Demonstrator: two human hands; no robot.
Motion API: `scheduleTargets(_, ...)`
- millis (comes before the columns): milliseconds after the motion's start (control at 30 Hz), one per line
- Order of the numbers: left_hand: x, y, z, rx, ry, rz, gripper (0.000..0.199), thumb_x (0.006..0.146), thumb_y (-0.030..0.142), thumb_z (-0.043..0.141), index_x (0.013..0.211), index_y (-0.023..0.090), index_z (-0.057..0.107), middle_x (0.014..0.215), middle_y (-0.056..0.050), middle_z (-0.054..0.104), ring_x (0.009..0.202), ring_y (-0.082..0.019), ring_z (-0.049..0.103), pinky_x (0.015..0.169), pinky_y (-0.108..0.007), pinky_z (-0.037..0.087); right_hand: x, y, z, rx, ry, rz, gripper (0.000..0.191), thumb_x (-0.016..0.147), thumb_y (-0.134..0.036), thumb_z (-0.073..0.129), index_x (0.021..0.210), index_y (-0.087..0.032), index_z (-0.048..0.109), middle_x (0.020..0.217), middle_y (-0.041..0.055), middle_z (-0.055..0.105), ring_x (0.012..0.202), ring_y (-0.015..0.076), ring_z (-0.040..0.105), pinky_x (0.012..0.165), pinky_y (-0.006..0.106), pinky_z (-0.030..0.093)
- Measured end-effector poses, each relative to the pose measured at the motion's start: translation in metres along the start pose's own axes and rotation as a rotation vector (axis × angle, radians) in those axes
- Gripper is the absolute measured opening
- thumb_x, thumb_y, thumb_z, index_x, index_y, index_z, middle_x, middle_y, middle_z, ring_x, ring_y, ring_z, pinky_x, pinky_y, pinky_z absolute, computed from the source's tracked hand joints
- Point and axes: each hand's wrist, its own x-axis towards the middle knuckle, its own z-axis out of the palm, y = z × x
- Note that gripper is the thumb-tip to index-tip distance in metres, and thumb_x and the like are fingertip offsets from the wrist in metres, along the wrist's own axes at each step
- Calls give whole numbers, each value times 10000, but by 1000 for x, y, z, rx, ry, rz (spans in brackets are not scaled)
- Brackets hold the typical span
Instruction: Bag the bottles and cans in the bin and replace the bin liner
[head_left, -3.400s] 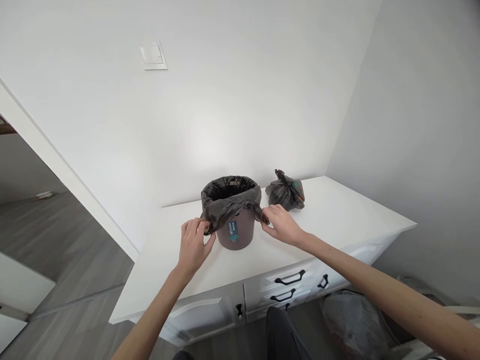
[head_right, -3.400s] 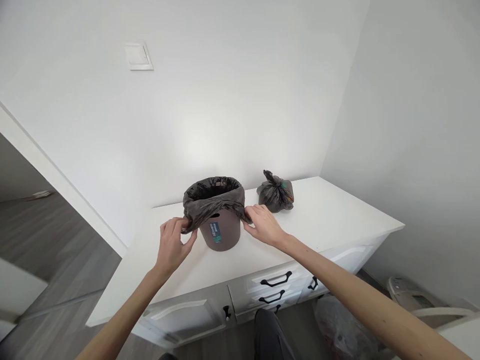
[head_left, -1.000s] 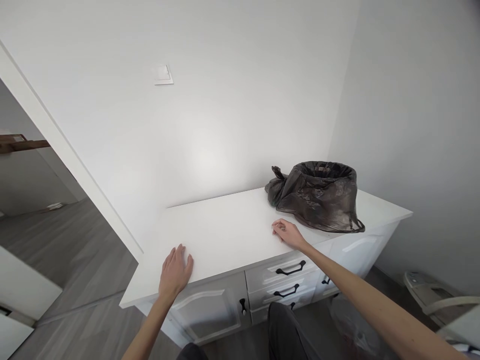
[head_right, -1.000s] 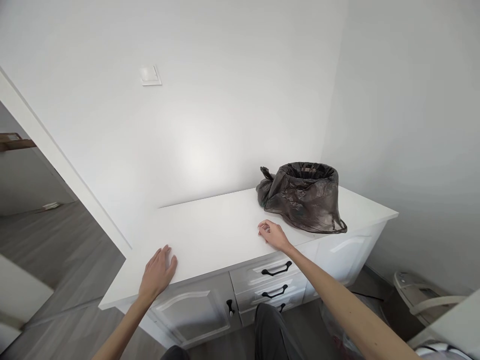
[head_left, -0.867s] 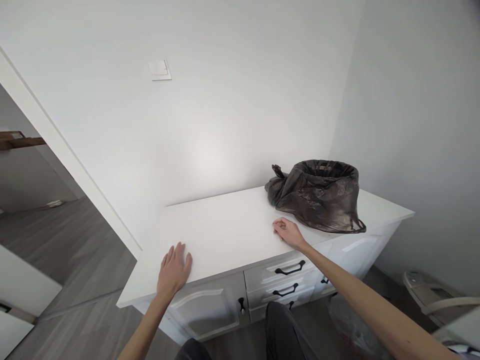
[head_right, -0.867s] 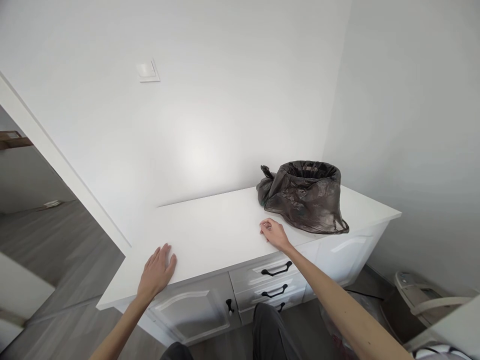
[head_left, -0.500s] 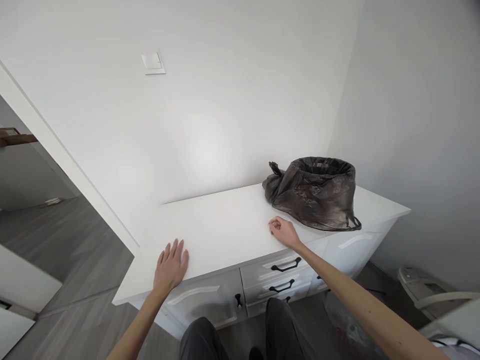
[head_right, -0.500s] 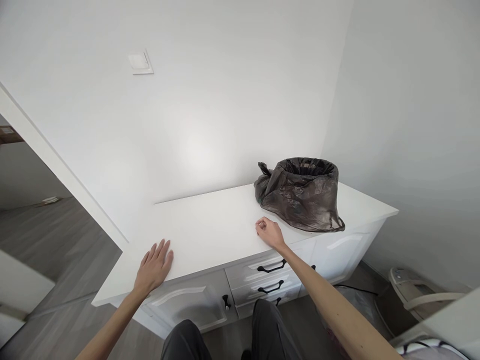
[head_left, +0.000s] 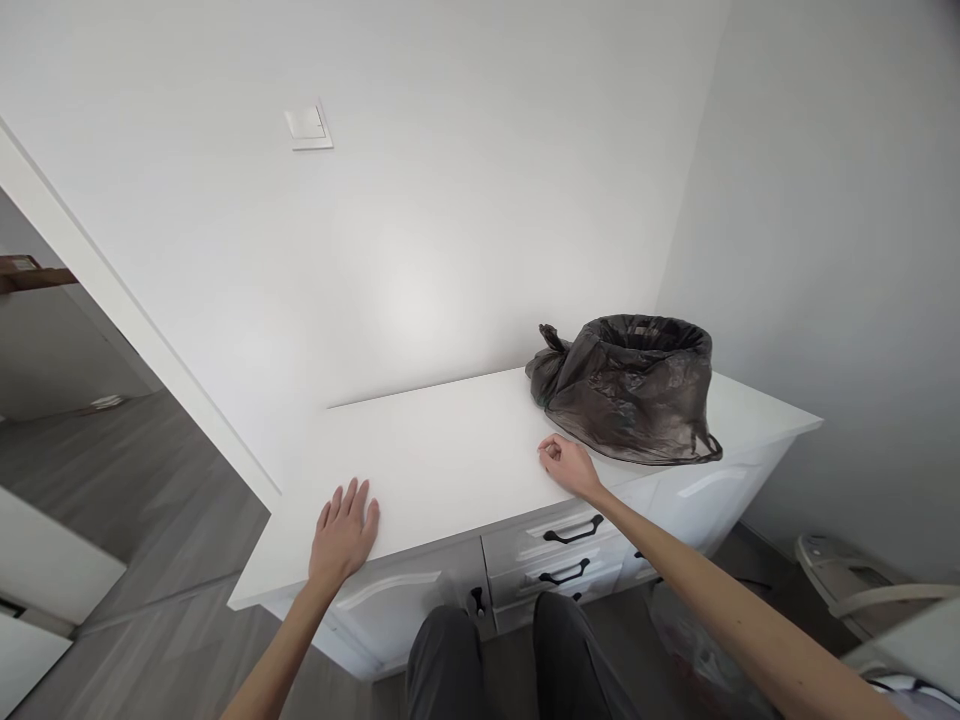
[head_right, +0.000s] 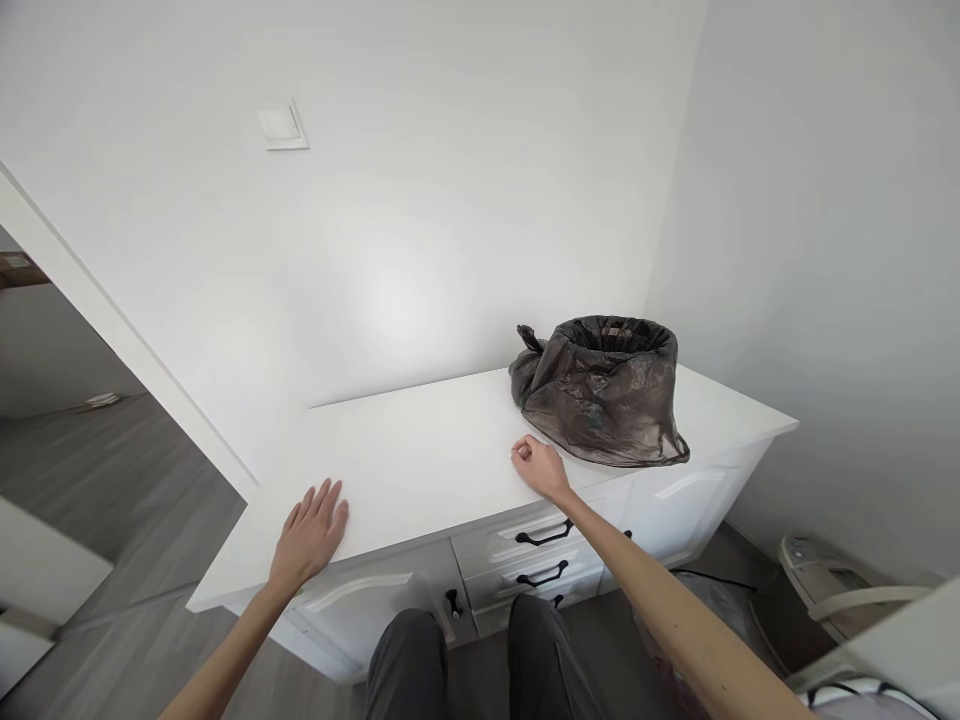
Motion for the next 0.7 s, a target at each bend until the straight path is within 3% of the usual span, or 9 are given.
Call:
scheduleTargets(300, 4, -5, 9, -34, 54, -2, 665, 1045, 493, 289, 1612, 178, 435, 1708, -67, 352, 1599, -315, 276, 1294, -509, 223, -2, -3, 0, -56, 44, 4, 128, 868, -274, 539, 908, -237, 655, 707, -15, 696, 712, 195, 656, 716, 283, 411)
scheduleTargets(700, 6, -3, 3, -37, 38, 7, 663, 1051, 475, 262, 1605, 159, 441, 1702, -68, 366, 1604, -298, 267, 1303, -494, 209, -1, 4, 1, -75, 37, -1, 116, 868, -223, 557, 938, -238, 649, 720, -25, 708, 714, 185, 657, 704, 274, 389)
